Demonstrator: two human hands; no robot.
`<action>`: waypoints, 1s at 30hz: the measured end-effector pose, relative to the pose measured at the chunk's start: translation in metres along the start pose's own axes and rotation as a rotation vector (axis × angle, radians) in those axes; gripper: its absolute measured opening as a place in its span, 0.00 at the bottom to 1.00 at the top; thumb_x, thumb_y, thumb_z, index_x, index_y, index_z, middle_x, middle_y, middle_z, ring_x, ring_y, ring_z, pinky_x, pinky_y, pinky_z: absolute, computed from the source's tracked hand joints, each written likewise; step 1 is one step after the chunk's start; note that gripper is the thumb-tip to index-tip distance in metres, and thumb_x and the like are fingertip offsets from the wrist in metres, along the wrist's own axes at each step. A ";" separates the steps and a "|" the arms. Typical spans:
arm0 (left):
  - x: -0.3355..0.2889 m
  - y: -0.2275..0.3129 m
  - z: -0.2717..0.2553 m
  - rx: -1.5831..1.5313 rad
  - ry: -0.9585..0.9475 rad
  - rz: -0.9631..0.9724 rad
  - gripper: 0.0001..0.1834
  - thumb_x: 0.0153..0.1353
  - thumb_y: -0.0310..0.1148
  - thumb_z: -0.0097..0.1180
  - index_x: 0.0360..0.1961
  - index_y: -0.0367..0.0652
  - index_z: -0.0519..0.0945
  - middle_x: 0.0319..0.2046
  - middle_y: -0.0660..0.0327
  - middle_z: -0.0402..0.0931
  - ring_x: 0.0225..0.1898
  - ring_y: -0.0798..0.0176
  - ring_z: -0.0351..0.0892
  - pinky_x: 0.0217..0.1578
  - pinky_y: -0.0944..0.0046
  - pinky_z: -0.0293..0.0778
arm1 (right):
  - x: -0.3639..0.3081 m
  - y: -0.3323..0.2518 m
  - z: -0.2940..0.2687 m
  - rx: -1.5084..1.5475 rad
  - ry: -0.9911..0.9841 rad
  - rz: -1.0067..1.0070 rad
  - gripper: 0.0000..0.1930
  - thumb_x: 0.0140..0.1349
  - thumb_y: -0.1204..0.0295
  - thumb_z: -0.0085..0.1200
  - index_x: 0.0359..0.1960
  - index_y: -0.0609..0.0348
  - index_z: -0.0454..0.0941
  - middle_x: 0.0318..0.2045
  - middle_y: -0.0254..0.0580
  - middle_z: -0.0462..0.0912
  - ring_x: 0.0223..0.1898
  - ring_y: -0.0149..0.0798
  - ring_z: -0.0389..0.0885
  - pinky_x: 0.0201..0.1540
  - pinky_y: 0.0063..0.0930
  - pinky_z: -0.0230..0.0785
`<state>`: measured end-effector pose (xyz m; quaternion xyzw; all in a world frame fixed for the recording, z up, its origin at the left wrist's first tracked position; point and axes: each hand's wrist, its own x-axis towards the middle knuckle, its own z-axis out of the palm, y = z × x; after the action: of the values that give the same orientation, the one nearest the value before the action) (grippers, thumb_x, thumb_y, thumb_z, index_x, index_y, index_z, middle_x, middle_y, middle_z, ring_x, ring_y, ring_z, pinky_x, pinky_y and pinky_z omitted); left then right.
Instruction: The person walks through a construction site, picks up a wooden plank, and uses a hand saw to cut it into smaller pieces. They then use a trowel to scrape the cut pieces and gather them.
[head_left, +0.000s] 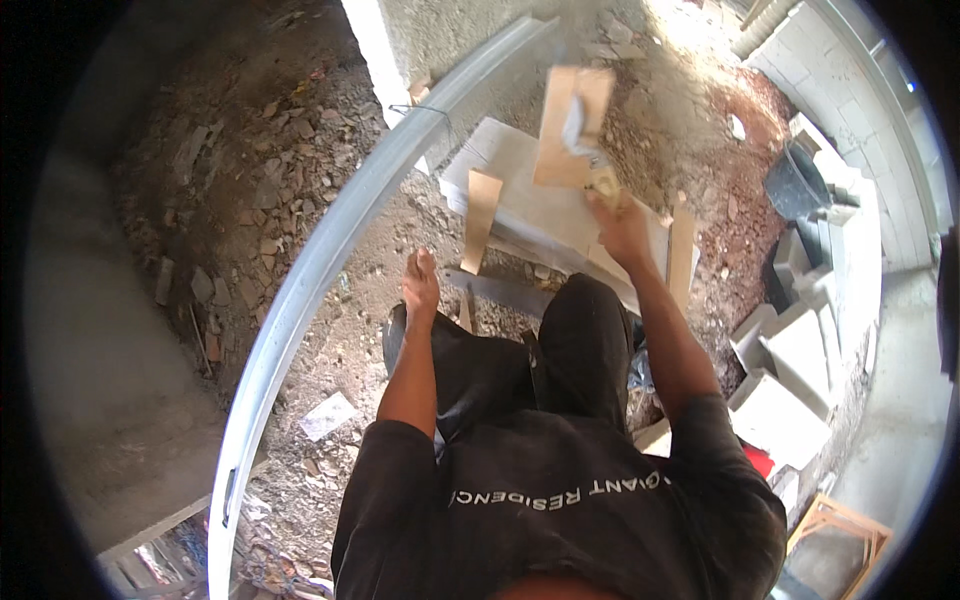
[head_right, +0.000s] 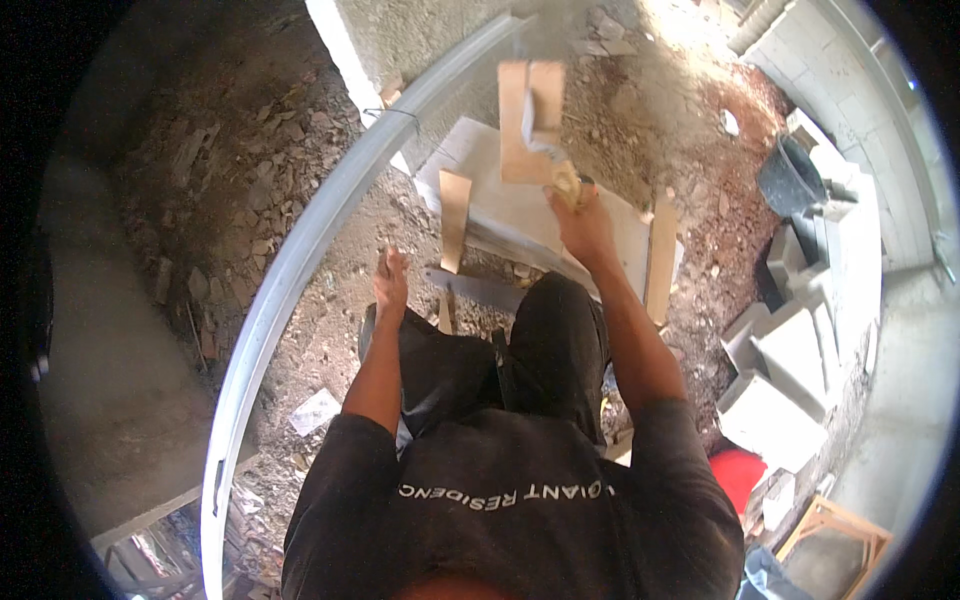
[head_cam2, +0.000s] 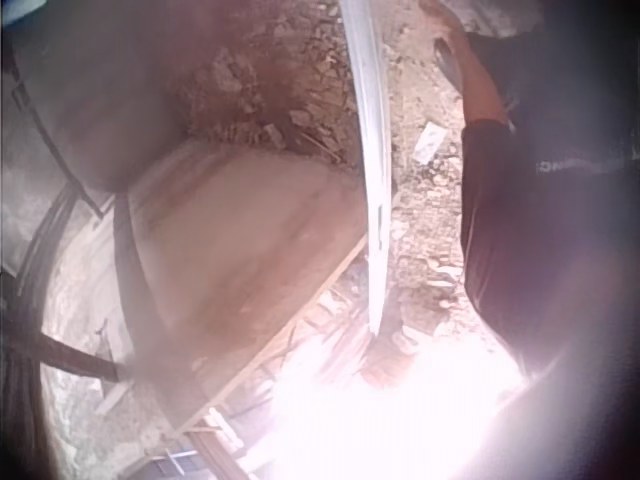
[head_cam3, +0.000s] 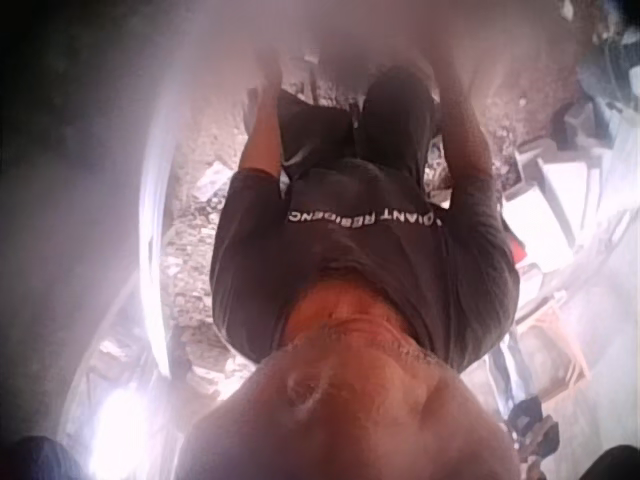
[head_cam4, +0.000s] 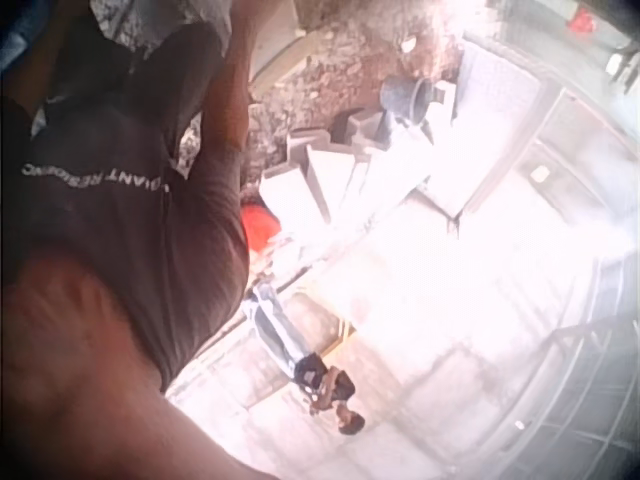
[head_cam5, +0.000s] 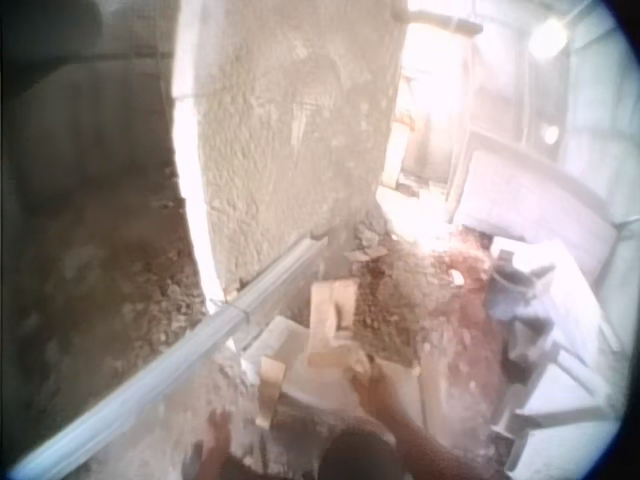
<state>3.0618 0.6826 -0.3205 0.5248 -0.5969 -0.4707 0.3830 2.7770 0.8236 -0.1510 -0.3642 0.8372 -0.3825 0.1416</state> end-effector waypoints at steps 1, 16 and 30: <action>-0.003 -0.006 -0.007 -0.017 0.010 -0.004 0.29 0.64 0.53 0.40 0.46 0.35 0.73 0.35 0.45 0.77 0.38 0.46 0.77 0.39 0.55 0.71 | -0.005 -0.026 -0.014 0.036 0.005 0.030 0.22 0.58 0.54 0.51 0.35 0.66 0.71 0.26 0.56 0.79 0.25 0.52 0.79 0.29 0.42 0.68; -0.010 -0.019 -0.005 -0.008 0.036 -0.006 0.27 0.65 0.52 0.40 0.43 0.34 0.74 0.32 0.44 0.77 0.37 0.44 0.77 0.39 0.53 0.70 | -0.013 -0.033 -0.023 0.162 0.022 0.106 0.15 0.60 0.60 0.51 0.33 0.62 0.75 0.20 0.42 0.77 0.22 0.32 0.75 0.26 0.28 0.67; -0.020 0.004 -0.004 0.006 0.033 -0.057 0.27 0.65 0.53 0.39 0.47 0.38 0.73 0.36 0.46 0.77 0.40 0.48 0.78 0.42 0.55 0.71 | -0.009 0.017 0.006 0.034 -0.118 0.086 0.26 0.57 0.52 0.51 0.36 0.70 0.72 0.25 0.61 0.77 0.30 0.60 0.77 0.32 0.46 0.68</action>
<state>3.0679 0.7018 -0.3150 0.5506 -0.5767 -0.4708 0.3776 2.7776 0.8340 -0.1685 -0.3476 0.8356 -0.3680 0.2131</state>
